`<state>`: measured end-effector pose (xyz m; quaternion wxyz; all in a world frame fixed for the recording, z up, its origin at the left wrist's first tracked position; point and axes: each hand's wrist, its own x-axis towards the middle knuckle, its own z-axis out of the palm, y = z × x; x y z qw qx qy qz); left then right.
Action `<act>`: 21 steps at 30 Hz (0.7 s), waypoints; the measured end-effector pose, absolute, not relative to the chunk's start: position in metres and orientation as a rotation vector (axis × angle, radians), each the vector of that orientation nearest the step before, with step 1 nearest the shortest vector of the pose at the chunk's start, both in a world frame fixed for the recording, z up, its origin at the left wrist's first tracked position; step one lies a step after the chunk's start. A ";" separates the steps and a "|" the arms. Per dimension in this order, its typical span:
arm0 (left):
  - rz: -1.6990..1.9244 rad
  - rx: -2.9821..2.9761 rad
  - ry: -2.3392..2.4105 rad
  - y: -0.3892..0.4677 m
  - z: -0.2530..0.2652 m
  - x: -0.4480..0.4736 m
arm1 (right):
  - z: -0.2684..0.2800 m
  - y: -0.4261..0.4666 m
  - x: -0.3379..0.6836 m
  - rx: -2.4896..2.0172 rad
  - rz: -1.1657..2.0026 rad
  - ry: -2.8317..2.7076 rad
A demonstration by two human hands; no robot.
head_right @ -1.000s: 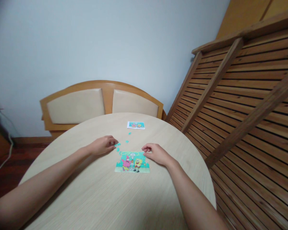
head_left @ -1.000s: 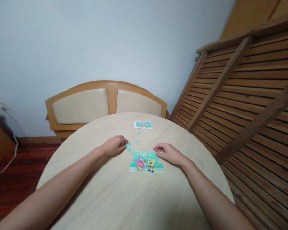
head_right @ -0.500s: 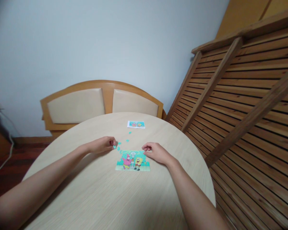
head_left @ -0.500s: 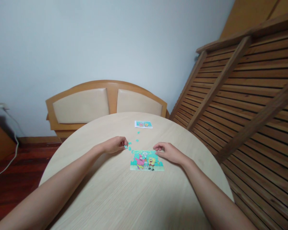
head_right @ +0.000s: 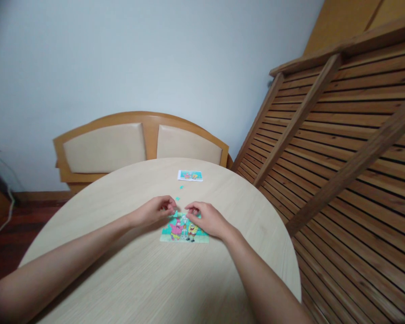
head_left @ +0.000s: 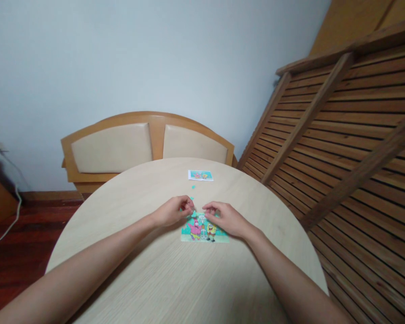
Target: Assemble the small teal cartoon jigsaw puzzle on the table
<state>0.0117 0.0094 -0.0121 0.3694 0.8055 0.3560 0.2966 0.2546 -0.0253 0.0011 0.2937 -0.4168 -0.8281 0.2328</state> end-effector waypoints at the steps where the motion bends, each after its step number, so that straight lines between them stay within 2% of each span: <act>1: 0.772 2.052 0.896 0.005 -0.013 0.017 | 0.002 -0.028 0.249 -1.082 0.640 -2.203; 7: 0.885 1.928 0.855 -0.006 -0.019 0.031 | 0.007 -0.034 0.241 -0.980 0.725 -2.199; 16: 0.914 1.851 0.853 -0.010 -0.024 0.039 | 0.007 -0.031 0.247 -1.065 0.704 -2.207; 21: 0.887 2.081 0.915 -0.017 -0.019 0.041 | 0.003 -0.025 0.256 -1.046 0.668 -2.205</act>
